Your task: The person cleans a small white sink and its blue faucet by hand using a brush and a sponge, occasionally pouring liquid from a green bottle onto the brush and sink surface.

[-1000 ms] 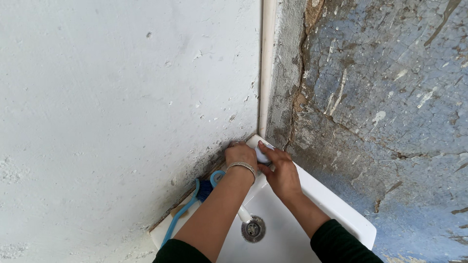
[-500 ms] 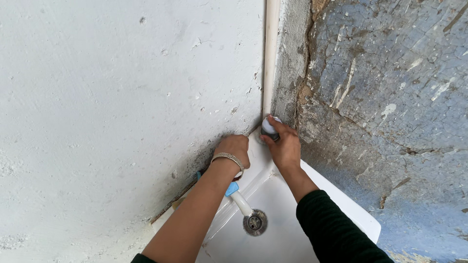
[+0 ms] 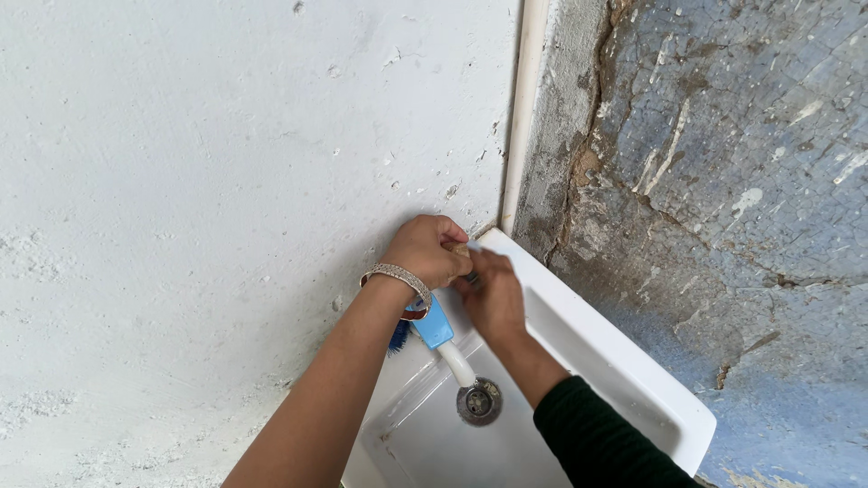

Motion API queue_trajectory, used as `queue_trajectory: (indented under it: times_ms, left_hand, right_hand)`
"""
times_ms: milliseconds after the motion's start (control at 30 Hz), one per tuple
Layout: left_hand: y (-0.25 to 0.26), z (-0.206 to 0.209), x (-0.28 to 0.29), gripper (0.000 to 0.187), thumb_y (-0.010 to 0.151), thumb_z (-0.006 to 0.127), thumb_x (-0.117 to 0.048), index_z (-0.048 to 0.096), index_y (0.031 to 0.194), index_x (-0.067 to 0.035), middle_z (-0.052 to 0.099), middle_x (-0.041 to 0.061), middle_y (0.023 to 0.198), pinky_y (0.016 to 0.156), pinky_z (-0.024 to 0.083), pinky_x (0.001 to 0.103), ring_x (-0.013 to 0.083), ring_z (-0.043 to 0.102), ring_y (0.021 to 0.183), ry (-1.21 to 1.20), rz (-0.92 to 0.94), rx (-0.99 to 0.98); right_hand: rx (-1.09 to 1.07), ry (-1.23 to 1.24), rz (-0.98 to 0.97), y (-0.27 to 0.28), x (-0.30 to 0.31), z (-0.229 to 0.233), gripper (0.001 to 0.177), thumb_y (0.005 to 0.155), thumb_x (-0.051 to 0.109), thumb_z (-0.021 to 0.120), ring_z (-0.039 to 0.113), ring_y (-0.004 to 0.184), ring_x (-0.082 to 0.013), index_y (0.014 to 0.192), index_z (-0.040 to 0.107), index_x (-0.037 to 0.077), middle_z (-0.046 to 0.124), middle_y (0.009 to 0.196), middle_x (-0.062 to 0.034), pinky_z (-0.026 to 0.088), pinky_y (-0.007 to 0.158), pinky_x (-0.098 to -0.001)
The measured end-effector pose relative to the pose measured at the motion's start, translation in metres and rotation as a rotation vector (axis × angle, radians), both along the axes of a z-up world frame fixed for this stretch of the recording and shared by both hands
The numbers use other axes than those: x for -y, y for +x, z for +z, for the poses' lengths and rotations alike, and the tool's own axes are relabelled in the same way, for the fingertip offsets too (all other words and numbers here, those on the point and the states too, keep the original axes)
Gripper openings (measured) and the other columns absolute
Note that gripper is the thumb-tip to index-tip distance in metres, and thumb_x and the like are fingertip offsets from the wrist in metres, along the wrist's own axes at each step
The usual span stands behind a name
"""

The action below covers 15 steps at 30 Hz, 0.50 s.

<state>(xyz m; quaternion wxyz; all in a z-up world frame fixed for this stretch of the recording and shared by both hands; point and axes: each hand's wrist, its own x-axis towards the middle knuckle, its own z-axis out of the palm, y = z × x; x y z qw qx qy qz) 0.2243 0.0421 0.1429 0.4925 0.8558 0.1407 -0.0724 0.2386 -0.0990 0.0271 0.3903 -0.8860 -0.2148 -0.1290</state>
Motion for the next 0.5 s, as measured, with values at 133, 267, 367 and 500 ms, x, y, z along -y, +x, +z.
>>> queue_trajectory:
  times_ms: [133, 267, 367, 500]
  left_hand:
    - [0.006, 0.005, -0.001, 0.037, 0.069, 0.078, 0.001, 0.072, 0.106, -0.001, 0.075, 0.006, 0.09, 0.059, 0.061, 0.028, 0.013, 0.072, 0.072, -0.174, 0.036, 0.027]
    - [0.0, 0.011, -0.003, 0.038, 0.071, 0.079, 0.0, 0.07, 0.109, 0.001, 0.075, 0.007, 0.09, 0.059, 0.059, 0.028, 0.014, 0.072, 0.072, -0.138, 0.067, 0.019]
    - [0.005, 0.008, -0.003, 0.038, 0.07, 0.079, 0.002, 0.072, 0.108, 0.005, 0.075, 0.011, 0.089, 0.059, 0.058, 0.029, 0.0157, 0.07, 0.07, -0.191, 0.059, 0.041]
    - [0.007, 0.003, -0.001, 0.038, 0.071, 0.078, 0.0, 0.071, 0.108, 0.001, 0.076, 0.008, 0.091, 0.058, 0.059, 0.028, 0.0124, 0.071, 0.069, -0.174, 0.053, 0.023]
  right_hand:
    - [-0.1, -0.007, 0.194, 0.012, 0.008, 0.001, 0.041, 0.072, 0.017, 0.089, 0.069, 0.101, -0.0311, 0.111, 0.077, 0.011, 0.076, 0.106, -0.0128, 0.055, 0.093, -0.0414]
    - [-0.002, 0.078, -0.067, 0.048, 0.019, 0.016, 0.052, 0.072, 0.013, 0.085, 0.069, 0.102, -0.0319, 0.122, 0.073, 0.01, 0.072, 0.115, -0.0166, 0.055, 0.091, -0.0416]
    - [0.02, -0.028, 0.034, 0.008, -0.004, -0.001, 0.039, 0.073, 0.015, 0.089, 0.067, 0.103, -0.0352, 0.109, 0.076, 0.009, 0.073, 0.111, -0.0169, 0.054, 0.092, -0.0441]
    - [-0.099, 0.006, 0.158, 0.003, 0.009, -0.004, 0.049, 0.076, 0.014, 0.086, 0.068, 0.103, -0.0334, 0.123, 0.073, 0.012, 0.075, 0.107, -0.0165, 0.055, 0.091, -0.043]
